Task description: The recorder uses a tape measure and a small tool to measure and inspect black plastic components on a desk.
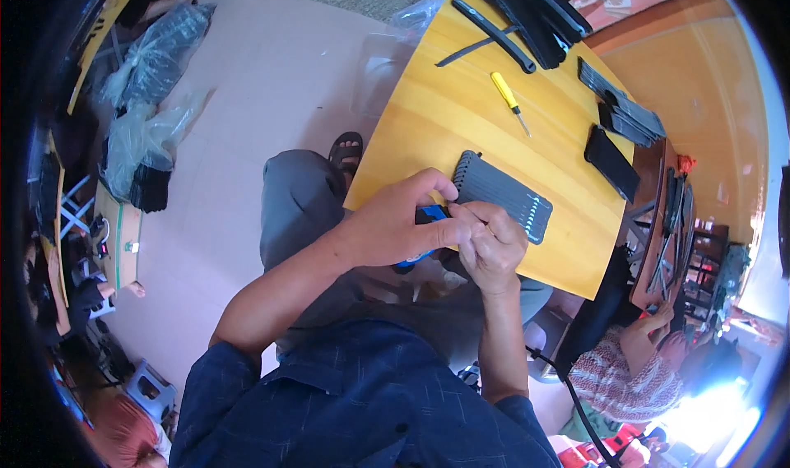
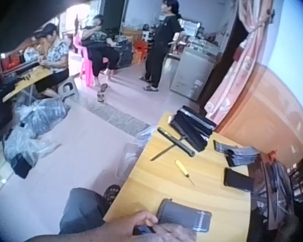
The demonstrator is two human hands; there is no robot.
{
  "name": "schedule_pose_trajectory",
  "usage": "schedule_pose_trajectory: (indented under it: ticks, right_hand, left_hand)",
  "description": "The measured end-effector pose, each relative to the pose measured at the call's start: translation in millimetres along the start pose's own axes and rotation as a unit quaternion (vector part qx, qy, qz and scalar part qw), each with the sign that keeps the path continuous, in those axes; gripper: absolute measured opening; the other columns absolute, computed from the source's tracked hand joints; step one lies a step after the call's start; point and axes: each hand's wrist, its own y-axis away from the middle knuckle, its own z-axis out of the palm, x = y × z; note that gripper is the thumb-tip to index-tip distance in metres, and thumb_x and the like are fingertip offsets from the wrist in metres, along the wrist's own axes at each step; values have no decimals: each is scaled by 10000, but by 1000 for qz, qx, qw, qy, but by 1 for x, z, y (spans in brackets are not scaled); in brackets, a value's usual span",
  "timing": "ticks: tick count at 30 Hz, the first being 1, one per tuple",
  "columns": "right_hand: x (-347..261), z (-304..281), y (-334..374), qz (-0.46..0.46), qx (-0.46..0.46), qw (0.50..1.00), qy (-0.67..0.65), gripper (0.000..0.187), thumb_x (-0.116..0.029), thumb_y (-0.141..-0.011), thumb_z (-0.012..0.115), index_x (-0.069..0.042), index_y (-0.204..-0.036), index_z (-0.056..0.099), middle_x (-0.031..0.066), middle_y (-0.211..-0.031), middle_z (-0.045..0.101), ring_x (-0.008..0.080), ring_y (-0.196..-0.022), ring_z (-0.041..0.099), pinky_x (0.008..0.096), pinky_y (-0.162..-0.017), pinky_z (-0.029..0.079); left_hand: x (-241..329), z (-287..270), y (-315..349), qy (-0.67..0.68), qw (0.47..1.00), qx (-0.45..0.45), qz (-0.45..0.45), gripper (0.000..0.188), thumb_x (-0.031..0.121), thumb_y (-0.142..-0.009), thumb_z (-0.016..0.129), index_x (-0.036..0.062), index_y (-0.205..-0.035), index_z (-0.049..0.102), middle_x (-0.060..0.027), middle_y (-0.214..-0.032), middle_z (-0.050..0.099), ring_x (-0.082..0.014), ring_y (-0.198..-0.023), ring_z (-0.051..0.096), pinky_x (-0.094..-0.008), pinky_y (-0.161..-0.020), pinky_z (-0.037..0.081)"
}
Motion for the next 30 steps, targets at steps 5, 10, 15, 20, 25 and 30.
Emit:
schedule_pose_trajectory:
  ticks: [5,10,15,20,25,30]
  right_hand:
    - [13,-9,11,107,-14,992,62,215,-46,-797,772,-77,-1006,736,82,-950,697,251,-810,700,344,-690,567]
    - [38,-21,41,194,37,975,107,254,-56,-835,752,-51,-1084,705,139,-1062,684,333,-1008,659,422,-889,526]
    - [48,-13,57,235,59,967,79,259,-53,-836,742,-47,-1092,702,146,-1089,674,343,-1040,642,432,-934,497]
    - [54,-13,59,225,69,969,69,239,-36,-830,735,-58,-1067,709,128,-1058,691,332,-1049,651,435,-956,488]
    - [54,-9,57,233,76,969,40,222,-26,-824,729,-59,-1043,710,119,-1029,701,332,-1048,658,436,-956,486]
    - [57,-15,59,226,98,968,40,203,-21,-822,726,-55,-1022,713,121,-1002,703,328,-1029,662,430,-930,487]
  left_hand:
    - [14,-8,-38,-399,916,33,-26,623,501,-878,720,19,-1224,532,-226,-974,719,-427,-927,708,-498,-815,560]
    - [3,-37,-129,-534,839,103,31,654,508,-861,734,6,-1238,550,-219,-940,724,-410,-892,715,-505,-822,566]
    - [-12,-63,-212,-622,767,131,81,644,563,-886,691,23,-1219,581,-207,-979,719,-403,-925,709,-508,-797,572]
    - [-22,-58,-252,-682,718,121,70,648,585,-919,645,55,-1289,594,-204,-1161,686,-380,-1138,649,-506,-923,534]
    - [-30,-64,-246,-643,696,217,235,560,546,-959,584,54,-1219,651,-208,-1081,709,-384,-1066,674,-512,-896,533]
    - [-5,-18,-143,-522,853,14,9,547,528,-955,561,28,-830,745,-232,-734,683,-419,-778,688,-523,-736,547]
